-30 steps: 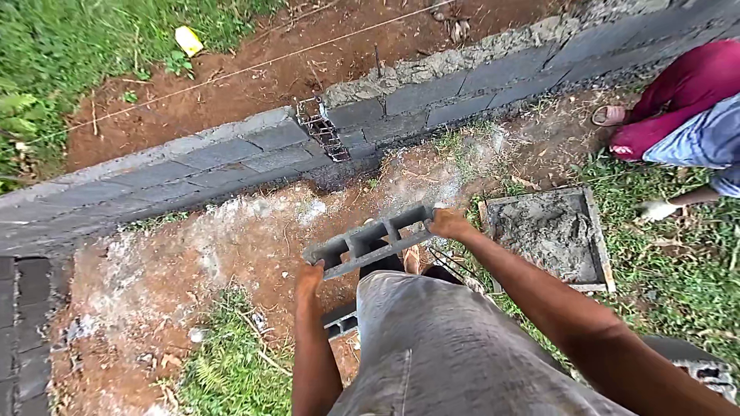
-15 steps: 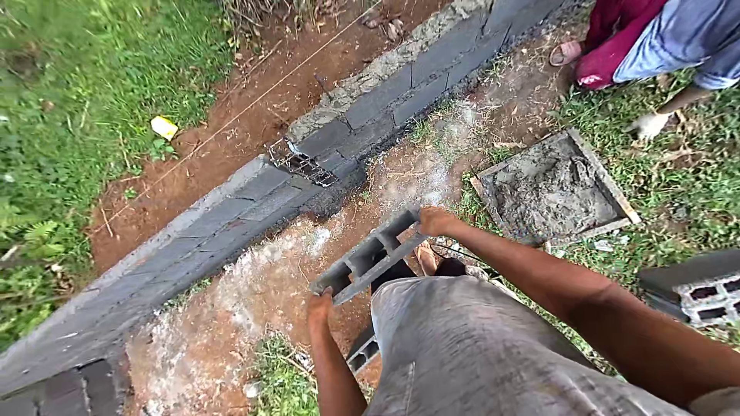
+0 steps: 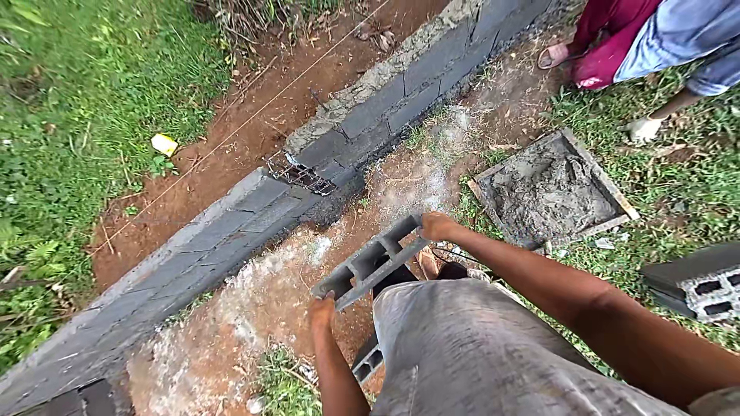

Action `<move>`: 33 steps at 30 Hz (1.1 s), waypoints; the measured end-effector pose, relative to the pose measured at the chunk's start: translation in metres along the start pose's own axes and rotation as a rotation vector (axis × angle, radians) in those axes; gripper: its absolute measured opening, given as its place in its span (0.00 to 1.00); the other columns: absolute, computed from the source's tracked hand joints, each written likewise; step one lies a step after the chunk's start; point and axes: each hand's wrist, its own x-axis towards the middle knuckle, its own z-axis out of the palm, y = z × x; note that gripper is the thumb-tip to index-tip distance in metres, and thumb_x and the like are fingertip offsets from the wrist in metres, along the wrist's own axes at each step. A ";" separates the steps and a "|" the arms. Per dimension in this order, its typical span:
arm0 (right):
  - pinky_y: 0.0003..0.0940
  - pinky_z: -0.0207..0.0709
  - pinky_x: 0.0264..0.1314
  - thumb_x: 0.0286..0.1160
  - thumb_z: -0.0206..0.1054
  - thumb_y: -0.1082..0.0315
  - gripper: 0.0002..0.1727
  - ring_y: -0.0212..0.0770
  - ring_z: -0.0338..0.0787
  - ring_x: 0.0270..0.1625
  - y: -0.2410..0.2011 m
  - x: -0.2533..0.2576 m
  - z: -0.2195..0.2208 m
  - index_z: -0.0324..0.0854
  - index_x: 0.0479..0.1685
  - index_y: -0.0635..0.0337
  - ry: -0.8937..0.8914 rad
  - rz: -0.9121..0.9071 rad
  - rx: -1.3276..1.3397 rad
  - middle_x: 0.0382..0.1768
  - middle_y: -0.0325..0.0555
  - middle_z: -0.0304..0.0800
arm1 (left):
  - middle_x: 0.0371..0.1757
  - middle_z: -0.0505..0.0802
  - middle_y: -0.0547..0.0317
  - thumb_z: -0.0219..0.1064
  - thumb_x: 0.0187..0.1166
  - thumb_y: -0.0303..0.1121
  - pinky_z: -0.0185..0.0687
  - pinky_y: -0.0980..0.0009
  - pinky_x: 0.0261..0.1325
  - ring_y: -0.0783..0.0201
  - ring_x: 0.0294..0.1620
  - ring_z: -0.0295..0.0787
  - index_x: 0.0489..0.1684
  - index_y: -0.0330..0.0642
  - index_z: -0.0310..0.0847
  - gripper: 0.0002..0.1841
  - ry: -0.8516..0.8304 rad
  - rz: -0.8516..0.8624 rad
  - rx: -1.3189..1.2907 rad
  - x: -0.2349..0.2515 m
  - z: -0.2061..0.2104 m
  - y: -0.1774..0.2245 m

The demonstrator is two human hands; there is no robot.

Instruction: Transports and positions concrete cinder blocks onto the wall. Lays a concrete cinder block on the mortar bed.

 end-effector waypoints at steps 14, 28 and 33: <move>0.67 0.73 0.72 0.88 0.59 0.53 0.25 0.65 0.84 0.72 -0.005 0.013 -0.012 0.83 0.59 0.72 0.002 0.018 0.009 0.64 0.69 0.86 | 0.66 0.88 0.29 0.65 0.86 0.48 0.73 0.38 0.75 0.37 0.72 0.83 0.66 0.27 0.80 0.28 -0.009 -0.012 0.017 0.011 -0.005 0.013; 0.68 0.74 0.69 0.85 0.62 0.55 0.23 0.66 0.85 0.68 -0.005 0.021 -0.007 0.85 0.53 0.72 0.015 0.025 0.026 0.59 0.69 0.88 | 0.68 0.86 0.30 0.65 0.86 0.49 0.72 0.38 0.77 0.37 0.75 0.81 0.70 0.28 0.78 0.30 -0.038 -0.010 0.066 0.025 -0.010 0.014; 0.68 0.72 0.72 0.87 0.60 0.54 0.24 0.65 0.84 0.72 -0.010 0.021 -0.009 0.85 0.56 0.72 0.003 0.019 0.008 0.63 0.69 0.87 | 0.68 0.86 0.30 0.65 0.86 0.48 0.71 0.39 0.77 0.37 0.74 0.81 0.68 0.27 0.79 0.28 -0.034 -0.012 0.033 0.027 -0.010 0.015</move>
